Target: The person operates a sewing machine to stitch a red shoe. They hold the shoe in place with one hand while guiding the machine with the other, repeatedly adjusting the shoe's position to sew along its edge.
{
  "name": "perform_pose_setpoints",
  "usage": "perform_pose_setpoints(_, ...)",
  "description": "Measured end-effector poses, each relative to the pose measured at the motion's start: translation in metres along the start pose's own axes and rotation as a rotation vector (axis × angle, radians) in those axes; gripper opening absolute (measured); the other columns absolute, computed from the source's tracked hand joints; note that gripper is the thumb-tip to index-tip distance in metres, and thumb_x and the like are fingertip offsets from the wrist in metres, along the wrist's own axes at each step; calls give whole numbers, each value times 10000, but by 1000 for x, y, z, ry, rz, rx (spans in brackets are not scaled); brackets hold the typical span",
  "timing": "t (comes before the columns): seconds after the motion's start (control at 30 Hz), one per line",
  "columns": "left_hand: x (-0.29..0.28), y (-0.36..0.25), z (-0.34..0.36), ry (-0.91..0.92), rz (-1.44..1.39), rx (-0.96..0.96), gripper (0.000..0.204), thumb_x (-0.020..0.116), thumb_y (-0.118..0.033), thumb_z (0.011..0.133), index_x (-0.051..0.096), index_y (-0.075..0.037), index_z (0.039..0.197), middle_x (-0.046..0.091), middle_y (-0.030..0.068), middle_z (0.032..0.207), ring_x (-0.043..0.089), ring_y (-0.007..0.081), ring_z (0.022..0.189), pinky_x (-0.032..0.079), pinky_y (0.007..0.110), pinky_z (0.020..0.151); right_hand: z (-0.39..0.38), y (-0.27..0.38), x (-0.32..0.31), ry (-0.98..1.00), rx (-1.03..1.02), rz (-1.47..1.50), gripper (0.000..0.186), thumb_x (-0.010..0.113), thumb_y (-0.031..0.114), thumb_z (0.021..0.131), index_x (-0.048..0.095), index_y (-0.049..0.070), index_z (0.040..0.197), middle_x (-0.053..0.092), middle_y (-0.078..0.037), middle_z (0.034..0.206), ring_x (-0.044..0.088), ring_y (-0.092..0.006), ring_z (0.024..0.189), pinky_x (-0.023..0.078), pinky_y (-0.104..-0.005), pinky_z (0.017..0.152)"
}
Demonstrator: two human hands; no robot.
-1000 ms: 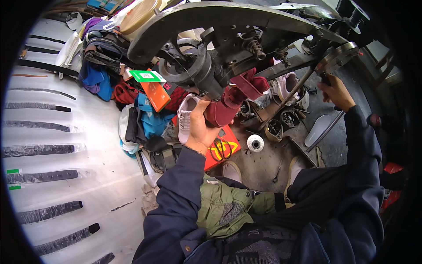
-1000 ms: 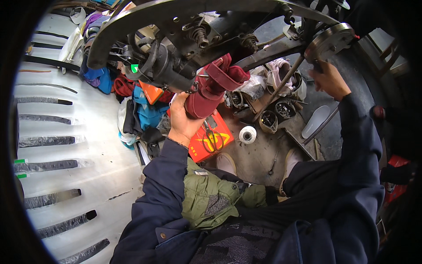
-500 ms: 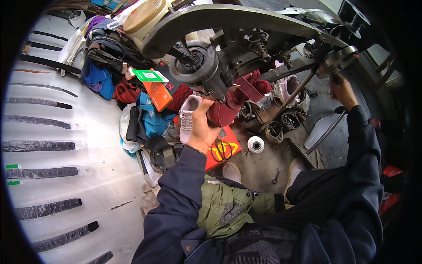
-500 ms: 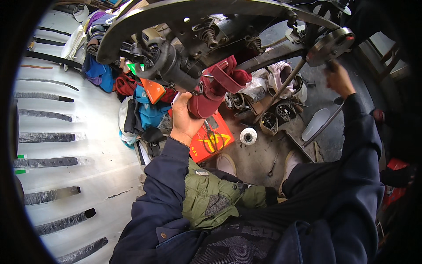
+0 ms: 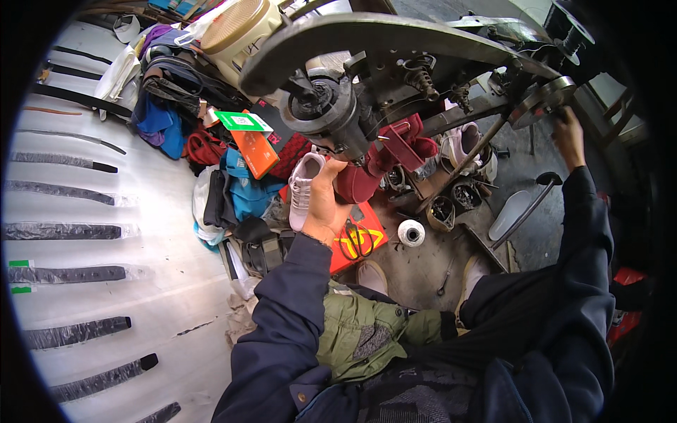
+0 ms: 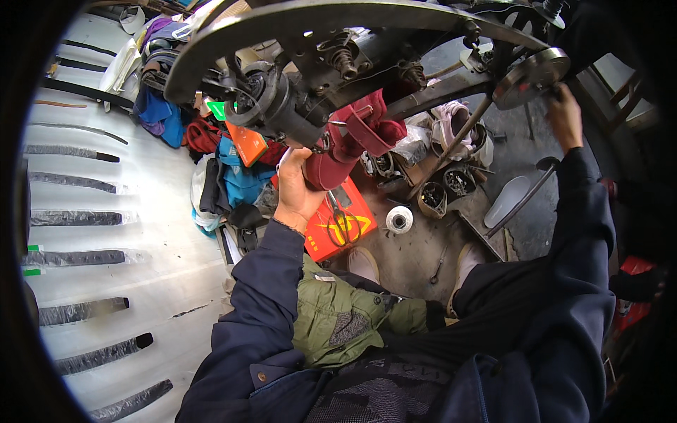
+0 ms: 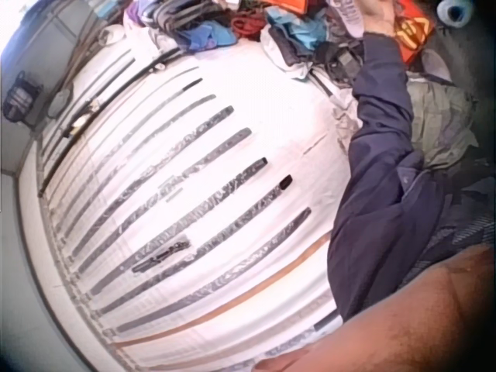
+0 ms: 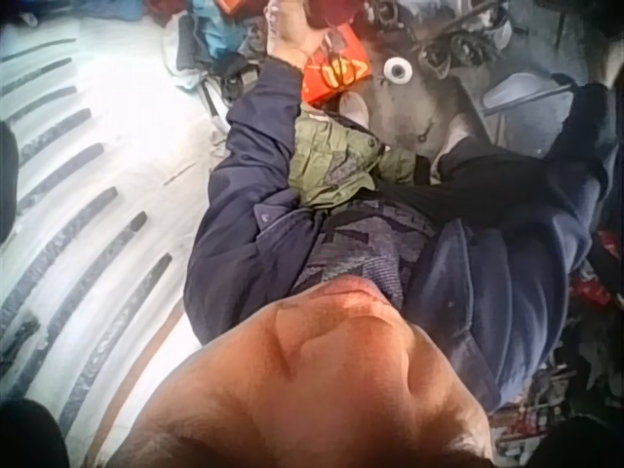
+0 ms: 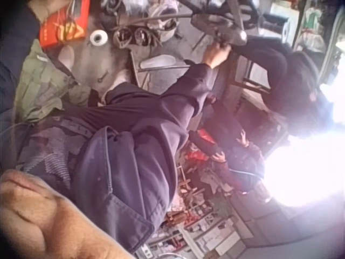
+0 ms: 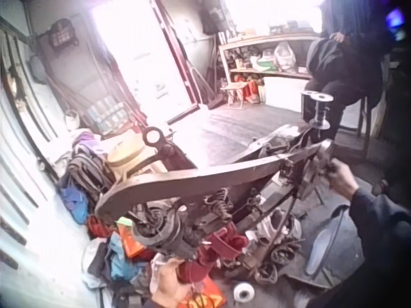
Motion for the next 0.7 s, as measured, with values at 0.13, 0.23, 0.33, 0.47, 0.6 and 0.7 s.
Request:
perform_pose_setpoints(0.13, -7, 1, 1, -9, 3, 4, 252, 632, -218, 935, 652, -101, 1157, 690, 16, 1123, 667, 175, 1031, 535, 373, 922, -74, 32, 70, 636, 106, 46, 273, 609, 153, 971, 599, -28, 1175, 565, -40, 663, 576, -130, 537, 470, -307, 482)
perform_pose_setpoints(0.23, -12, 1, 4, -13, 4, -6, 245, 615, -207, 936, 643, -100, 1155, 689, 24, 1139, 667, 195, 1055, 537, 390, 929, -93, 90, 42, 546, -89, 144, 260, 612, 176, 974, 619, -26, 1138, 568, -27, 676, 563, -112, 544, 457, -269, 515)
perform_pose_setpoints(0.33, -14, 1, 4, -33, 30, -10, 268, 587, -190, 936, 622, -92, 1182, 682, 48, 1185, 666, 236, 1111, 537, 427, 966, -57, 115, -13, 267, -343, 233, 254, 596, 182, 983, 649, -16, 1131, 566, -11, 702, 534, -91, 596, 429, -256, 554)
perform_pose_setpoints(0.47, -8, -2, 1, -22, 77, 4, 278, 629, -216, 924, 645, -110, 1181, 685, 5, 1147, 659, 175, 1060, 530, 369, 926, 5, 55, -43, -155, -332, -148, 159, 578, 128, 955, 624, 42, 1081, 586, -55, 796, 542, -117, 709, 426, -276, 630)
perform_pose_setpoints(0.6, -5, -6, 1, -30, 121, 26, 293, 646, -232, 921, 655, -125, 1194, 684, -17, 1138, 656, 142, 1036, 532, 344, 895, 3, -12, 16, 104, 16, 15, 205, 560, 78, 949, 596, 18, 1142, 607, -77, 814, 567, -158, 603, 474, -319, 541)
perform_pose_setpoints(0.7, -3, -7, 1, -10, 122, 39, 281, 643, -228, 921, 655, -126, 1183, 684, -18, 1135, 651, 138, 1040, 528, 341, 893, -58, 11, 69, 569, 141, 23, 284, 607, 135, 964, 581, -39, 1186, 605, -69, 765, 586, -142, 525, 472, -310, 458)
Point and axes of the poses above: each hand's wrist, its own z-axis towards the middle knuckle, its own x-axis out of the palm, y = z × x, the point moved 7 cm from there along z, towards the middle knuckle
